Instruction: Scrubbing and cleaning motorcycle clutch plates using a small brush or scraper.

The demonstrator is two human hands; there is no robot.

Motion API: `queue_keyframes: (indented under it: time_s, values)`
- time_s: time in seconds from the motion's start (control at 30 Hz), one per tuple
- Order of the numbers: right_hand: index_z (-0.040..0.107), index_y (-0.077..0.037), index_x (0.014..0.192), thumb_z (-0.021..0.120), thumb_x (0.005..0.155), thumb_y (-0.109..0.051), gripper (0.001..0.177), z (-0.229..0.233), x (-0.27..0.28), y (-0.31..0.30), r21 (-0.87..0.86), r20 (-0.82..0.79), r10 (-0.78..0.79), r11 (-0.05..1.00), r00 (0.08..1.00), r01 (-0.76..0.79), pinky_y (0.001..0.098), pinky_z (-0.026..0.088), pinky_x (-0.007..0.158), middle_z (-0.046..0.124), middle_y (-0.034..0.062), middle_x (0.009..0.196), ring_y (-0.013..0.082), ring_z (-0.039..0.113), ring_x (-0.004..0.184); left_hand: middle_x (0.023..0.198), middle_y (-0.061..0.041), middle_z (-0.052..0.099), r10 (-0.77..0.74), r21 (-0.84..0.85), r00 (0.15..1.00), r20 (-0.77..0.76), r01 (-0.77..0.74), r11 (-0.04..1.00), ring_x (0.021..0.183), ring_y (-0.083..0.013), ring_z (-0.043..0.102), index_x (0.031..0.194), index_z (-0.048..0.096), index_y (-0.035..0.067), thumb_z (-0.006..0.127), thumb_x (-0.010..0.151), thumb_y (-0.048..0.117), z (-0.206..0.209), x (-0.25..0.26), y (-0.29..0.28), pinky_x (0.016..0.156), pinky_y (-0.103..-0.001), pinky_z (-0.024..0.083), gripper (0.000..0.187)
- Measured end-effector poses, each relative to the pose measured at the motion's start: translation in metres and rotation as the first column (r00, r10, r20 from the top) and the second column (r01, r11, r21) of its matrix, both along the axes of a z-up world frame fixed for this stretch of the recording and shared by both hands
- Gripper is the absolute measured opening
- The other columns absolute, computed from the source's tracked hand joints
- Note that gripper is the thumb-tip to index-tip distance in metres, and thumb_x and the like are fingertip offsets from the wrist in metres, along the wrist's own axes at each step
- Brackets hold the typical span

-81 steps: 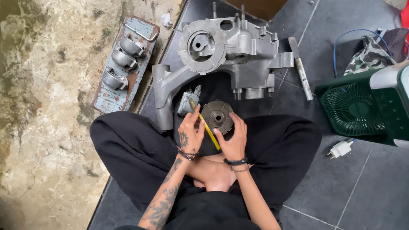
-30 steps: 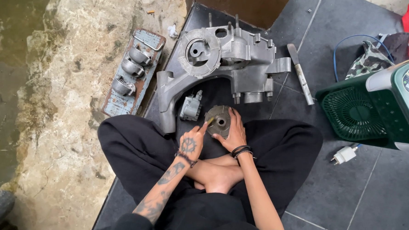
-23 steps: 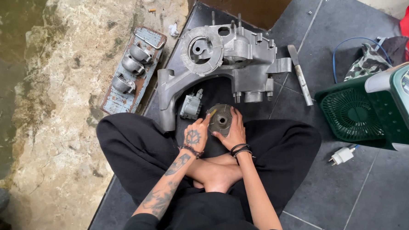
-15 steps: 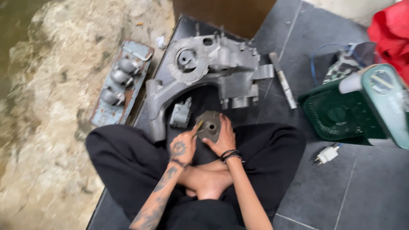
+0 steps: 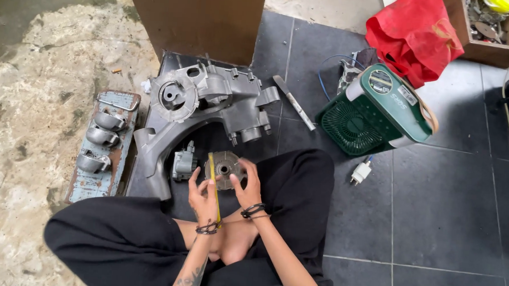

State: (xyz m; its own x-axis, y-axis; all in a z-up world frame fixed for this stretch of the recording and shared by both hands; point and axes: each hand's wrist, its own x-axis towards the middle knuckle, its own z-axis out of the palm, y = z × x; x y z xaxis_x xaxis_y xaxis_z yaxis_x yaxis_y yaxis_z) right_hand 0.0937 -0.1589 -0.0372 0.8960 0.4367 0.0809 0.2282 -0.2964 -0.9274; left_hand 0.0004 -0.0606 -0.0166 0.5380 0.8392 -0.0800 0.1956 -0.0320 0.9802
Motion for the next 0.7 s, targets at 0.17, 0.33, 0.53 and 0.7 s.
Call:
queue_keyframes:
  time_s: [0.17,0.33,0.53,0.7]
  values:
    - [0.071,-0.011,0.111,0.061,0.104,-0.023,0.018,-0.028,-0.008,-0.015,0.317,-0.315,0.171,0.946,0.933,-0.066,0.0267,0.058,0.070,0.074,0.0056,0.086,0.0117,0.069,0.077,0.120,-0.022,0.071,-0.089,0.190,0.992,0.094,0.070,0.979,0.117,-0.0386,0.065,0.154,0.045,0.007,0.049,0.101,0.015,0.028,0.020,-0.035,0.098,-0.049,0.052,0.054]
    - [0.071,-0.011,0.106,0.065,0.101,-0.017,0.010,0.002,0.021,-0.027,0.377,-0.291,0.127,0.926,0.948,-0.008,0.0165,0.046,0.053,0.068,-0.0005,0.070,0.0018,0.057,0.060,0.139,-0.022,0.062,-0.271,0.279,0.955,0.119,0.230,0.932,0.130,-0.0467,0.054,0.150,0.052,0.008,0.037,0.109,0.024,0.051,0.032,-0.035,0.110,-0.055,0.041,0.047]
    - [0.069,-0.005,0.125,0.060,0.102,-0.018,0.028,0.068,0.087,-0.052,0.438,-0.094,0.143,0.895,0.985,-0.088,0.0303,0.060,0.074,0.073,0.0117,0.086,0.0164,0.071,0.076,0.115,0.001,0.073,-0.060,0.243,0.993,0.103,0.033,0.969,0.111,-0.0251,0.068,0.122,0.074,0.021,0.058,0.099,0.014,0.023,0.030,0.005,0.091,-0.039,0.057,0.029]
    - [0.078,-0.023,0.107,0.065,0.103,-0.051,0.031,0.080,0.132,-0.057,-0.336,0.234,0.253,0.927,0.939,-0.166,0.0451,0.057,0.082,0.076,0.0091,0.090,0.0372,0.072,0.095,0.092,0.001,0.079,0.138,0.222,0.990,0.005,-0.135,0.966,0.088,-0.0240,0.075,0.109,0.080,0.027,0.070,0.089,0.016,-0.032,0.024,0.026,0.079,-0.038,0.060,0.025]
